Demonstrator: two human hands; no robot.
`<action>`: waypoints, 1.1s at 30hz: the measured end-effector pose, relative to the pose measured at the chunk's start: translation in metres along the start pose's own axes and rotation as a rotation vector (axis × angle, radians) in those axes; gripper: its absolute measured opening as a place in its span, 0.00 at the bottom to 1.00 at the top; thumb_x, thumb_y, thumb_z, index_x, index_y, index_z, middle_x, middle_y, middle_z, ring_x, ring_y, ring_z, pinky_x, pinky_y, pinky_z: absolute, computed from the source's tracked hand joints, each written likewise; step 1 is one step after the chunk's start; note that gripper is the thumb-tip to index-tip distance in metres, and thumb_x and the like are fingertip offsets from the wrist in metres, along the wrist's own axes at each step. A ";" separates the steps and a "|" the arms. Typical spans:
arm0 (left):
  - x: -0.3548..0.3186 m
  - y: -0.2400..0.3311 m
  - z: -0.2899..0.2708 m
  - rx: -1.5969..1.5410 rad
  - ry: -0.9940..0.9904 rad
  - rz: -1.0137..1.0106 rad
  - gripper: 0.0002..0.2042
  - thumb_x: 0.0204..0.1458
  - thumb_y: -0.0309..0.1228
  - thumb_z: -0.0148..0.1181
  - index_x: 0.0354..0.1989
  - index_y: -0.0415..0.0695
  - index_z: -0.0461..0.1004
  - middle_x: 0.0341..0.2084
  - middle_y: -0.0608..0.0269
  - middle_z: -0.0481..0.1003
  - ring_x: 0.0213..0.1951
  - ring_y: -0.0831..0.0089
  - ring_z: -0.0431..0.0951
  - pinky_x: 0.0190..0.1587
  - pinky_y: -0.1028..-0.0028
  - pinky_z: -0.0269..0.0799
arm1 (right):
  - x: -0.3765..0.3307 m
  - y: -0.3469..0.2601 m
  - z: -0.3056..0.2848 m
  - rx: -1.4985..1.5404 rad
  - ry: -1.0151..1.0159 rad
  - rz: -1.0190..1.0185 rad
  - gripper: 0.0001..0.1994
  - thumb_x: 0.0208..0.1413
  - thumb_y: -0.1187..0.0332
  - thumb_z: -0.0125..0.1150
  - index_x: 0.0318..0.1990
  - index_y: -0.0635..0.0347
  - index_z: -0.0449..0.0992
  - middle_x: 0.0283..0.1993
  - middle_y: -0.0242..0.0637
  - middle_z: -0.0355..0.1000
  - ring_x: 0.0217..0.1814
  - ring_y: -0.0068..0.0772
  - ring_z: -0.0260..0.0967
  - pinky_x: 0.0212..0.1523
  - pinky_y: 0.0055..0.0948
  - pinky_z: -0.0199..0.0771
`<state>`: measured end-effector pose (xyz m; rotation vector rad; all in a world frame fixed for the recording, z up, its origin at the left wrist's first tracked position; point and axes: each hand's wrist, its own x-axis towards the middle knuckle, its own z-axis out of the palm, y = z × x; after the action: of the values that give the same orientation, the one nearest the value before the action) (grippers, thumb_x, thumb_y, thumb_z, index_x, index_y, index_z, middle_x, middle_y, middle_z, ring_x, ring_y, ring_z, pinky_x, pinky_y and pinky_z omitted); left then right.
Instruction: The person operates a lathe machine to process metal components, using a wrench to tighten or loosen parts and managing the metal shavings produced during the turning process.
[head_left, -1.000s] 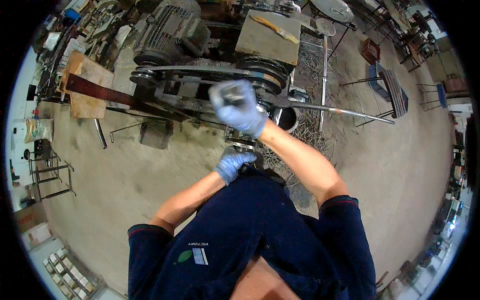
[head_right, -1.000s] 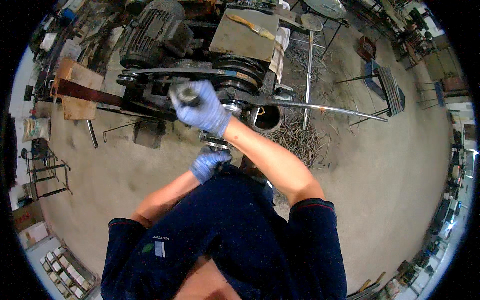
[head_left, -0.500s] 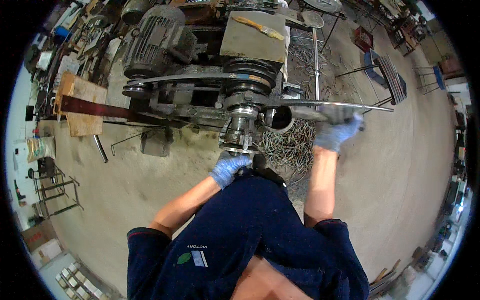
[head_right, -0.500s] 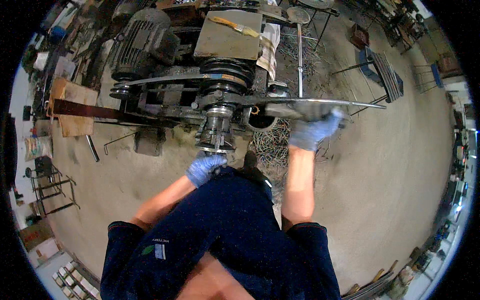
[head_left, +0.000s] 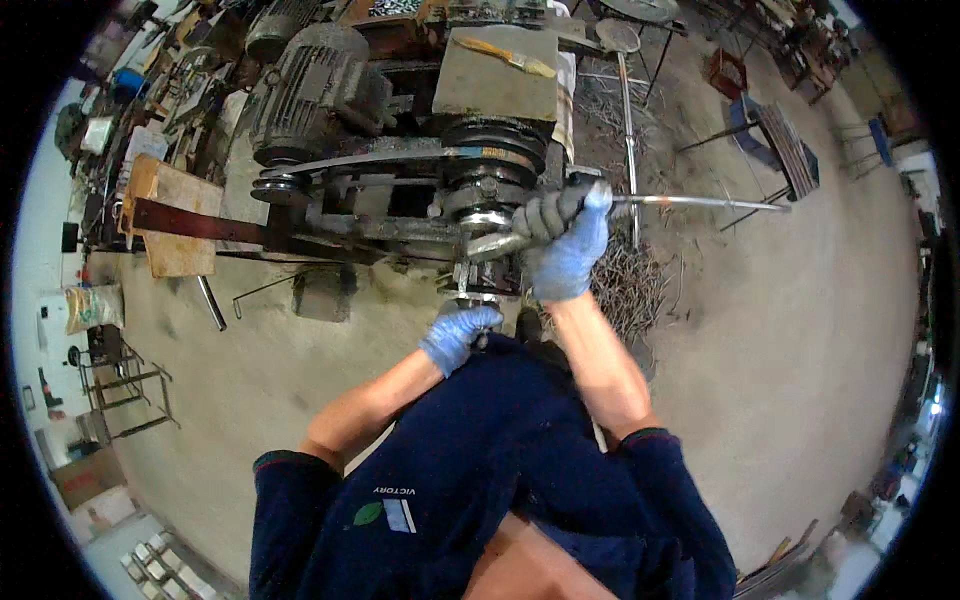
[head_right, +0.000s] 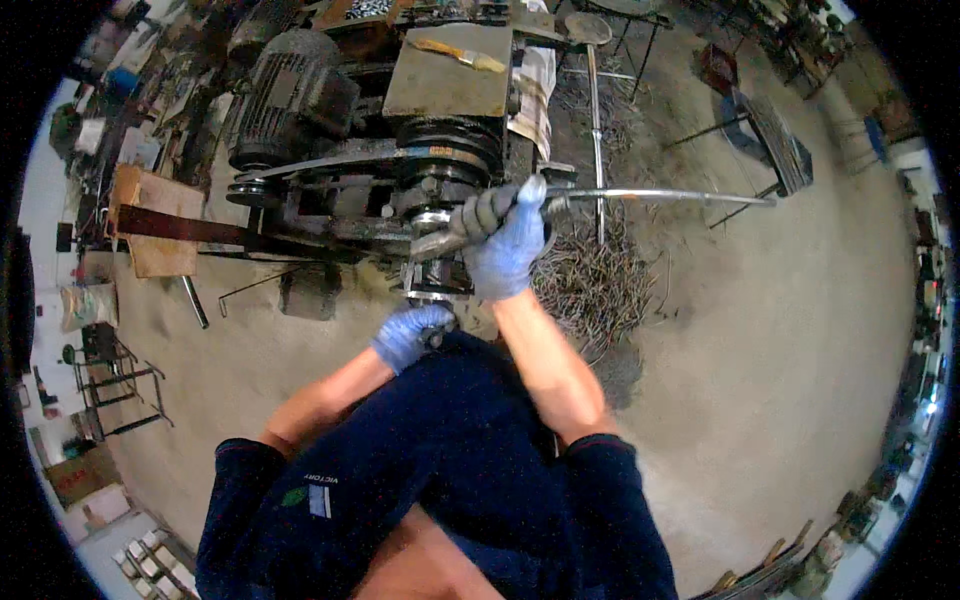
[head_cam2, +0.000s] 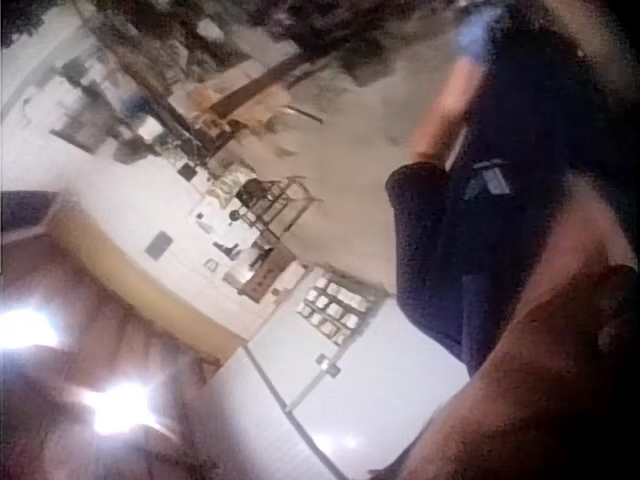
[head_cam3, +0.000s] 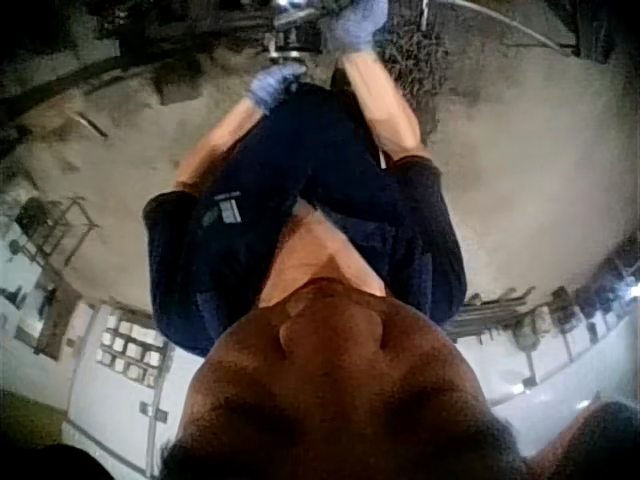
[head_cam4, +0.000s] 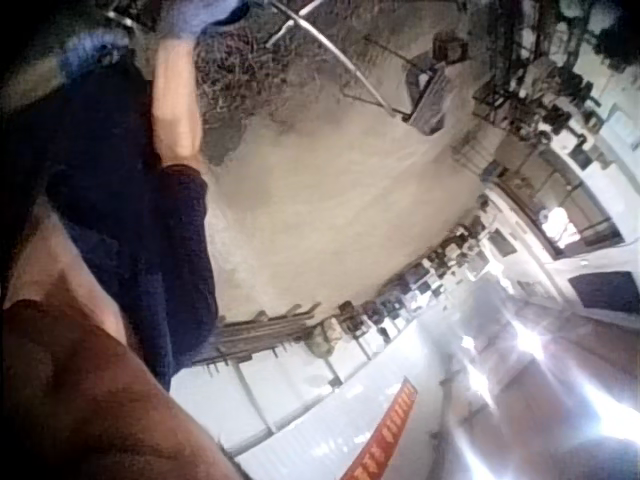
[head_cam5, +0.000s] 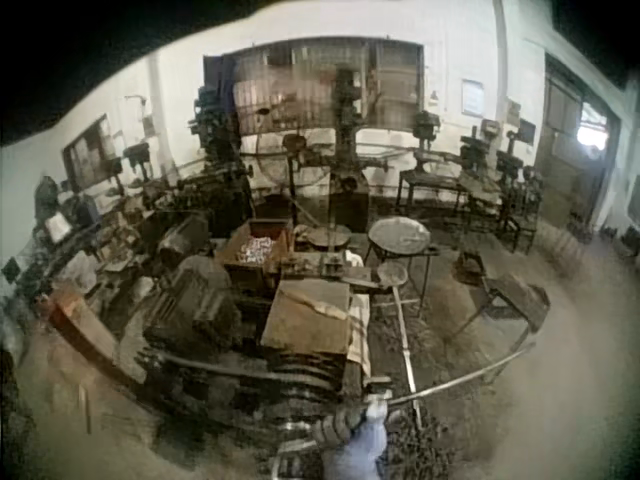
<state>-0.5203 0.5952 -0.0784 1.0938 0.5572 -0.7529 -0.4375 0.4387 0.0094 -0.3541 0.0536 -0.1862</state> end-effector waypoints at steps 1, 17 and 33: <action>0.000 -0.003 -0.002 -0.012 -0.009 -0.020 0.06 0.37 0.26 0.65 0.23 0.44 0.73 0.16 0.66 0.71 0.14 0.77 0.68 0.15 0.77 0.61 | 0.003 -0.009 0.002 -0.050 -0.015 -0.006 0.27 0.55 0.42 0.45 0.13 0.48 0.50 0.09 0.22 0.40 0.11 0.22 0.38 0.16 0.26 0.45; -0.008 -0.001 -0.025 0.178 -0.165 0.122 0.11 0.45 0.35 0.65 0.34 0.45 0.73 0.23 0.69 0.73 0.19 0.81 0.69 0.19 0.79 0.64 | -0.046 -0.081 -0.011 -0.421 0.019 -0.059 0.22 0.57 0.50 0.47 0.16 0.50 0.55 0.11 0.24 0.44 0.13 0.23 0.41 0.17 0.26 0.45; 0.049 -0.083 -0.150 0.830 -0.164 -0.090 0.08 0.49 0.29 0.56 0.34 0.38 0.73 0.19 0.59 0.74 0.14 0.74 0.70 0.16 0.76 0.67 | -0.493 -0.151 -0.309 -1.084 1.643 0.781 0.18 0.51 0.50 0.55 0.21 0.54 0.70 0.17 0.32 0.66 0.15 0.28 0.61 0.14 0.31 0.60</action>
<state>-0.5594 0.7004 -0.2169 1.7513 0.1353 -1.1893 -0.9738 0.2889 -0.2178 -1.1375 1.9450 0.4091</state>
